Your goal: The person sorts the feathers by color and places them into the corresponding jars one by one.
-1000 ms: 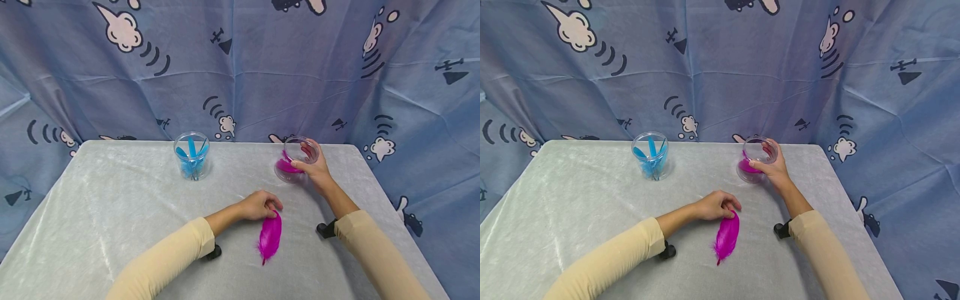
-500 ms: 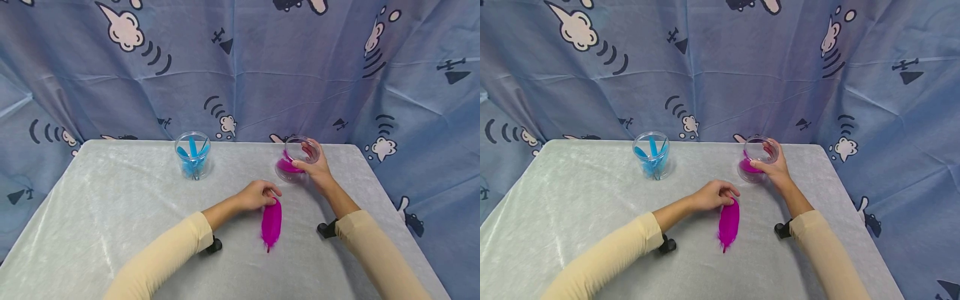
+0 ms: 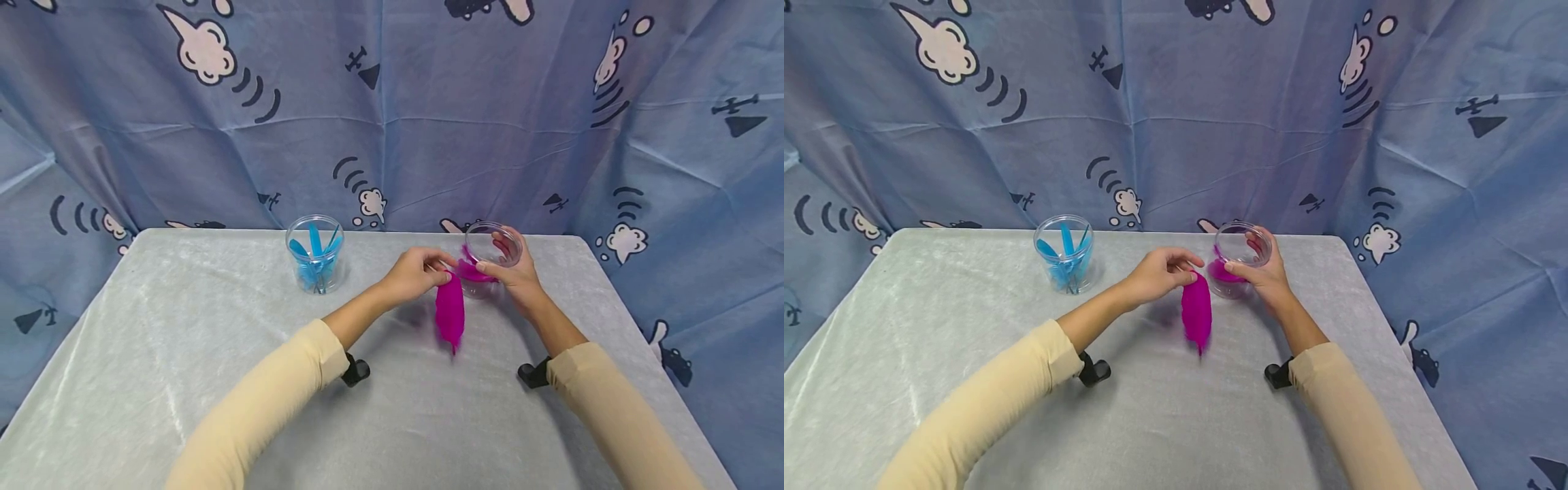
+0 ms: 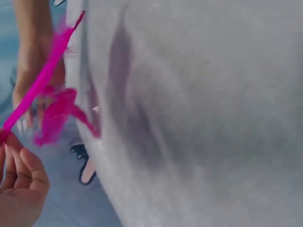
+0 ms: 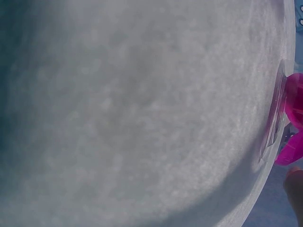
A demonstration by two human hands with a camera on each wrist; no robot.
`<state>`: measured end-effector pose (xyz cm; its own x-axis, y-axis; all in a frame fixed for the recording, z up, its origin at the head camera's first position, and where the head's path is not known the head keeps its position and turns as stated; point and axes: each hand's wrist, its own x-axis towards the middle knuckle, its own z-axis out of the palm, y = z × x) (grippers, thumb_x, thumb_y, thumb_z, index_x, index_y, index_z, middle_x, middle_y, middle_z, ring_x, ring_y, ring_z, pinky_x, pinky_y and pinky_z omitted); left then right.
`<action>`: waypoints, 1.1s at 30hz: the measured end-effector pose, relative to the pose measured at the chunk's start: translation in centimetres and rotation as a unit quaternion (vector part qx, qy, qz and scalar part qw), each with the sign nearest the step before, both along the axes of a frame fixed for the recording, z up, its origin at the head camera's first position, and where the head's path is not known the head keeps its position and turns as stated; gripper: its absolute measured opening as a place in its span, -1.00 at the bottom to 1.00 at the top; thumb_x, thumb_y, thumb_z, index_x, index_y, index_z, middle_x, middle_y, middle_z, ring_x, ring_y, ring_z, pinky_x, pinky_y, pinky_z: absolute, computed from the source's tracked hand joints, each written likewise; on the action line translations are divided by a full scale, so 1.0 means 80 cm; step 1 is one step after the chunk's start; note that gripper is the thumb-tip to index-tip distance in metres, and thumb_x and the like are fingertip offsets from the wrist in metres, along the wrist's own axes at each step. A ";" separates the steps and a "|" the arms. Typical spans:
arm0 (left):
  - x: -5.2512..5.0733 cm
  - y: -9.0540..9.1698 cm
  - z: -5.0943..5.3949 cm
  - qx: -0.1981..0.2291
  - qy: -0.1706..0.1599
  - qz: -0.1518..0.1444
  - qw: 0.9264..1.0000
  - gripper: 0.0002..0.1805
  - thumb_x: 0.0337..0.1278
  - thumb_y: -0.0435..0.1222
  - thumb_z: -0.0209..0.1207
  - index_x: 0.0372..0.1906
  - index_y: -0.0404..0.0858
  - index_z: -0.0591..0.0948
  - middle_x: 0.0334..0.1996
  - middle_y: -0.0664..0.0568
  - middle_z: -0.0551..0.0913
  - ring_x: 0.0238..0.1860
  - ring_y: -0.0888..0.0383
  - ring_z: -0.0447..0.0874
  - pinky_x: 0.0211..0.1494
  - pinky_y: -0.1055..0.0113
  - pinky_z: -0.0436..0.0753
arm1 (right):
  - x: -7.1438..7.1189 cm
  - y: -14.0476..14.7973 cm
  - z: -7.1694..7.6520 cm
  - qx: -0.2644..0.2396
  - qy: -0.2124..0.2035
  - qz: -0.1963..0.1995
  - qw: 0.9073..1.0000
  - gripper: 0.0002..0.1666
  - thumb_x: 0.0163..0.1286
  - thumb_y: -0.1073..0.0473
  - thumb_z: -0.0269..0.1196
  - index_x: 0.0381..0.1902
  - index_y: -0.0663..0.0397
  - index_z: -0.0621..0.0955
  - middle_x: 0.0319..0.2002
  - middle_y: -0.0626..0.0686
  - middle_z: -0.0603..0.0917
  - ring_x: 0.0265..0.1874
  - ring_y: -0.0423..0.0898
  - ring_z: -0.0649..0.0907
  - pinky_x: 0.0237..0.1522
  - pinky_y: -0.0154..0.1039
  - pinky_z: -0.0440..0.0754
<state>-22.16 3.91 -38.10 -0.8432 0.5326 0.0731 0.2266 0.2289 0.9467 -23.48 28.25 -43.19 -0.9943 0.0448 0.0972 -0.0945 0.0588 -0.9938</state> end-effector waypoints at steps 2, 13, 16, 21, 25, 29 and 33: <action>-0.006 -0.002 0.009 0.020 -0.003 0.017 1.000 -0.75 0.22 -0.49 0.22 0.00 -0.39 0.68 -0.26 -0.14 0.71 -0.36 0.20 0.63 -0.27 0.46 0.57 | 0.000 0.000 0.000 -0.001 0.000 -0.001 1.000 0.00 0.25 0.46 0.35 0.51 -0.03 0.10 0.37 0.08 0.29 0.48 0.09 0.14 0.52 0.09 -0.11; -0.031 -0.006 0.052 0.098 -0.033 0.079 0.992 -0.77 0.30 -0.44 0.20 0.02 -0.35 0.66 -0.27 -0.06 0.66 -0.32 0.19 0.58 -0.28 0.41 0.58 | -0.002 0.003 -0.001 0.003 -0.009 -0.001 1.000 0.00 0.23 0.39 0.39 0.49 -0.10 0.13 0.40 0.11 0.27 0.48 0.04 0.16 0.52 0.08 -0.11; -0.034 -0.004 0.060 0.114 -0.038 0.092 0.989 -0.77 0.32 -0.43 0.18 0.03 -0.34 0.66 -0.28 -0.05 0.64 -0.30 0.19 0.58 -0.27 0.40 0.58 | -0.003 0.004 -0.001 -0.001 -0.012 0.002 1.000 0.01 0.24 0.41 0.38 0.50 -0.09 0.11 0.41 0.10 0.25 0.48 0.04 0.14 0.52 0.08 -0.13; -0.040 0.002 0.070 0.142 -0.062 0.120 0.981 -0.76 0.33 -0.44 0.17 0.04 -0.33 0.64 -0.26 -0.06 0.64 -0.31 0.19 0.60 -0.17 0.30 0.65 | -0.002 0.005 0.000 -0.018 -0.008 0.010 1.000 -0.03 0.27 0.52 0.27 0.50 -0.06 0.10 0.44 0.14 0.22 0.50 0.07 0.12 0.53 0.07 -0.14; -0.044 0.011 0.075 0.172 -0.080 0.151 0.970 -0.77 0.32 -0.46 0.18 0.02 -0.34 0.65 -0.29 -0.05 0.63 -0.34 0.19 0.61 -0.06 0.17 0.69 | -0.001 0.004 0.002 -0.018 -0.012 0.008 1.000 -0.05 0.29 0.48 0.30 0.48 -0.09 0.12 0.46 0.20 0.19 0.50 0.07 0.13 0.52 -0.06 0.01; -0.045 0.021 0.074 0.197 -0.083 0.186 0.959 -0.79 0.27 -0.48 0.20 -0.03 -0.36 0.67 -0.36 0.01 0.61 -0.40 0.20 0.59 -0.15 0.24 0.71 | -0.001 0.002 0.003 -0.016 -0.026 0.005 1.000 -0.05 0.30 0.36 0.36 0.48 -0.14 0.11 0.47 0.18 0.18 0.49 0.02 0.15 0.42 -0.31 0.23; -0.046 0.031 0.069 0.205 -0.082 0.217 0.951 -0.81 0.26 -0.48 0.21 -0.06 -0.38 0.68 -0.39 0.04 0.60 -0.41 0.23 0.55 -0.33 0.44 0.64 | 0.000 0.002 0.003 -0.014 -0.024 0.007 1.000 -0.02 0.29 0.40 0.35 0.50 -0.12 0.10 0.46 0.16 0.19 0.48 -0.02 0.16 0.47 -0.22 0.15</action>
<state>-25.81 6.38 -32.55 -0.9950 0.0878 0.0481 0.0366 -0.1283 0.9911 -23.49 28.45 -42.93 -0.9983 0.0330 0.0475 -0.0465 0.0303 -0.9985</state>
